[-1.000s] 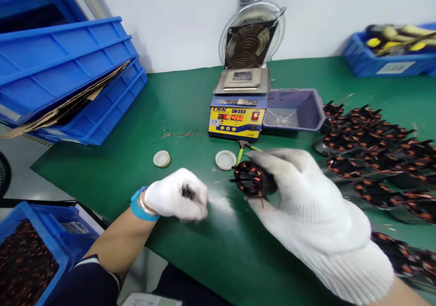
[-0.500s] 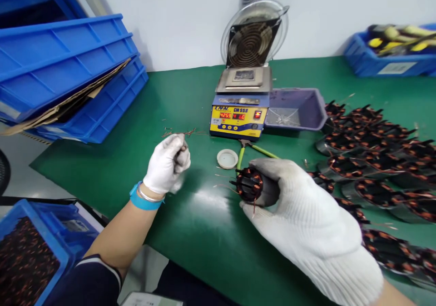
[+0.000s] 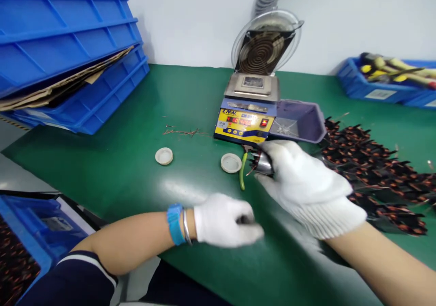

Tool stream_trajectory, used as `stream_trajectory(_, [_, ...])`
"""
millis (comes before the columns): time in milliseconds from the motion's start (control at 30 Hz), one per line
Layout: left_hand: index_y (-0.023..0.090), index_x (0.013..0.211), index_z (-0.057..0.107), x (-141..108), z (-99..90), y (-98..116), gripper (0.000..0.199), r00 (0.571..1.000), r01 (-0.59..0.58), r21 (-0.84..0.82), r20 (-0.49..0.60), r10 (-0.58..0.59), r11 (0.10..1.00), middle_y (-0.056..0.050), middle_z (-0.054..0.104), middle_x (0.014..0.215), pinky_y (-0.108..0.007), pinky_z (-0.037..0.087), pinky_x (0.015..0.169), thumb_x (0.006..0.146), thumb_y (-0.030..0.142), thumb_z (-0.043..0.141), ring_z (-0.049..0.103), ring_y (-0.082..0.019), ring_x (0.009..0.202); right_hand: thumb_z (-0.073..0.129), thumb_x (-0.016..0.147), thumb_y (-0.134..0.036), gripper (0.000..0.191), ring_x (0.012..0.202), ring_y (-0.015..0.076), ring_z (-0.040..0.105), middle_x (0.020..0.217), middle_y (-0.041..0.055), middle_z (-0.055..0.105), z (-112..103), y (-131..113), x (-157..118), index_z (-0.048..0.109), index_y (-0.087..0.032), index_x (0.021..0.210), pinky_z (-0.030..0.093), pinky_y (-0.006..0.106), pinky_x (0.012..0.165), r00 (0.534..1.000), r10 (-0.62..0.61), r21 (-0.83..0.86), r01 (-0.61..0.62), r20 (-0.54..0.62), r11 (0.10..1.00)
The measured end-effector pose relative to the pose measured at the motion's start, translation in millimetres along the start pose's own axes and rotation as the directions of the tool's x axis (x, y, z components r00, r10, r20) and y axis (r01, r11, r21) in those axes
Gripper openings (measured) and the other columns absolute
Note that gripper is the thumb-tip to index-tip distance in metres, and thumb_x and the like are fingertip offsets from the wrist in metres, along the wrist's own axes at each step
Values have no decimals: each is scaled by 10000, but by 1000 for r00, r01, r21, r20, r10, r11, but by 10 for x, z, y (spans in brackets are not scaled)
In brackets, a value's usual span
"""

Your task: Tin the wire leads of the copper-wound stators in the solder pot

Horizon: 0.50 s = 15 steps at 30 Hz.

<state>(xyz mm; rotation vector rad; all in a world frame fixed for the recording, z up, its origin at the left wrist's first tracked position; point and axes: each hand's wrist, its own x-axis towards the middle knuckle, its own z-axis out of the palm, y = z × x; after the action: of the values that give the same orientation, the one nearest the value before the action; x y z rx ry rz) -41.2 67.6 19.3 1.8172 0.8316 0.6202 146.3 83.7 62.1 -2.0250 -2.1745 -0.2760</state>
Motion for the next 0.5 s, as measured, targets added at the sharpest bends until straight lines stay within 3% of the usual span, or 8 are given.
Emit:
stream_trajectory(33, [213, 578, 520, -28, 82, -23, 321, 995, -62, 125, 87, 51, 990, 36, 459, 507, -253, 296, 518, 822, 341, 684, 437, -116, 493, 522, 876, -453, 496, 860, 252, 675, 1236, 126, 635, 78, 5, 30, 548, -199, 1301, 480, 345, 635, 996, -89, -42, 88, -17, 995])
stream_trajectory(100, [224, 629, 529, -46, 166, -51, 309, 974, -86, 250, 226, 28, 964, 26, 544, 558, -255, 348, 527, 831, 416, 663, 545, -150, 544, 500, 893, -431, 496, 865, 245, 670, 1258, 124, 621, 218, 10, 54, 525, -188, 1325, 486, 342, 628, 977, -212, -92, 211, -11, 973])
stream_trajectory(200, [232, 772, 582, -5, 119, -57, 355, 937, -42, 316, 341, -72, 948, 4, 701, 757, -271, 451, 600, 871, 572, 555, 690, -211, 746, 508, 876, -442, 523, 816, 226, 670, 1265, 91, 619, 327, 18, 73, 506, -235, 1357, 483, 332, 580, 975, -211, -104, 217, 73, 971])
stream_trajectory(367, [231, 912, 639, 37, 35, -47, 478, 927, -71, 368, 368, -75, 927, -23, 762, 913, -294, 501, 648, 910, 664, 437, 726, -238, 876, 515, 844, -519, 574, 917, 258, 685, 1322, 65, 605, 301, 33, 222, 502, -305, 1377, 550, 381, 687, 953, -112, -23, 124, 280, 992])
stream_trajectory(500, [239, 937, 660, 38, 47, -33, 439, 922, -53, 356, 377, -92, 933, -16, 760, 912, -289, 521, 694, 908, 633, 470, 723, -228, 906, 566, 801, -554, 586, 917, 273, 675, 1292, 73, 618, 253, 26, 288, 534, -318, 1336, 556, 423, 745, 951, -111, -31, 126, 289, 992])
